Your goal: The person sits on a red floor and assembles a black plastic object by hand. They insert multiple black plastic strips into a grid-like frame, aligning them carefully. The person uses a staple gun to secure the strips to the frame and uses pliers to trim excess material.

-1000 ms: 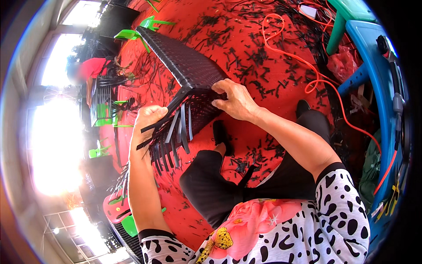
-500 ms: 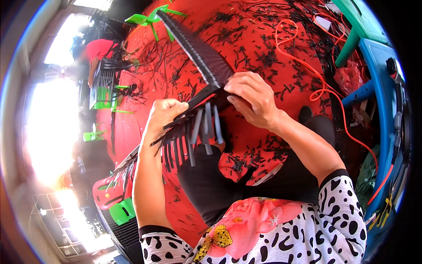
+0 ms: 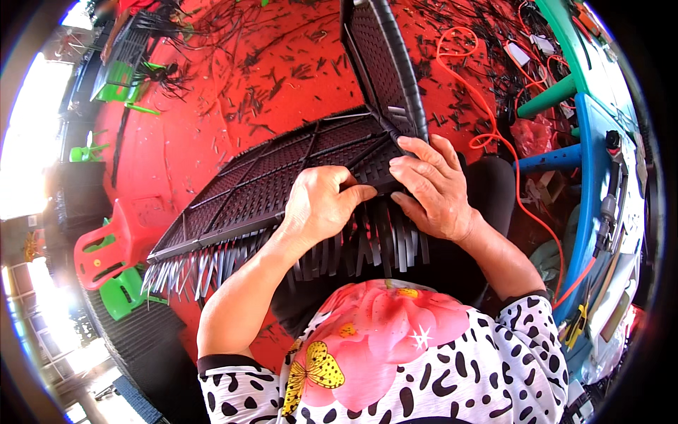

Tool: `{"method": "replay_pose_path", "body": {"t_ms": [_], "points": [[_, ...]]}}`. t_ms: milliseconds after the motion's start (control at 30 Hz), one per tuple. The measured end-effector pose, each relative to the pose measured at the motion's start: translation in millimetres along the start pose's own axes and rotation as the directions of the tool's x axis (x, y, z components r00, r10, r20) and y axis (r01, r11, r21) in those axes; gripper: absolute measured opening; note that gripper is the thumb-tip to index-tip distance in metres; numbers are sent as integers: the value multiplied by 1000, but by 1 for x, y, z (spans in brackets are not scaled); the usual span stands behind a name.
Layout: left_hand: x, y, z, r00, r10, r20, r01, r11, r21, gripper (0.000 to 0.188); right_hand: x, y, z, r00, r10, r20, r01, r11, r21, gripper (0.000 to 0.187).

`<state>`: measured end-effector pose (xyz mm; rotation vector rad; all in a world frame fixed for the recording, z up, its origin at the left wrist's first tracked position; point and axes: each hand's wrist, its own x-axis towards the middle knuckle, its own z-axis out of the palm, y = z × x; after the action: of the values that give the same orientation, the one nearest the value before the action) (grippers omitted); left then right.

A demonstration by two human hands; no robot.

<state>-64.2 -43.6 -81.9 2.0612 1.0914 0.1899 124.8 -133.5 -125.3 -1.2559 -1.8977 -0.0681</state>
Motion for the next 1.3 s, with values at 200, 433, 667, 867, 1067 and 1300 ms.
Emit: {"method": "replay_pose_path", "body": {"t_ms": [200,433,667,867,1067,1300], "points": [[-20,-13,39,968,165,-189,-154,985,73,25,-31,4,6,998,-66,-20,65,998,-19,25],[-23,-14,39,979,125,-159,-117,991,58,24,-30,5,9,994,-99,-38,101,993,62,16],[-23,-15,41,987,89,-136,-82,995,58,24,-33,12,11,986,-165,6,165,984,62,14],[-15,-10,39,994,24,-110,-19,999,51,25,-34,22,14,983,-184,-23,184,982,48,14],[-14,-6,39,990,47,-135,-31,993,114,28,-30,20,15,987,-143,-72,147,987,59,14],[-14,-9,48,948,206,-241,-142,955,259,27,-27,17,12,994,-85,-64,89,995,50,17]]}}
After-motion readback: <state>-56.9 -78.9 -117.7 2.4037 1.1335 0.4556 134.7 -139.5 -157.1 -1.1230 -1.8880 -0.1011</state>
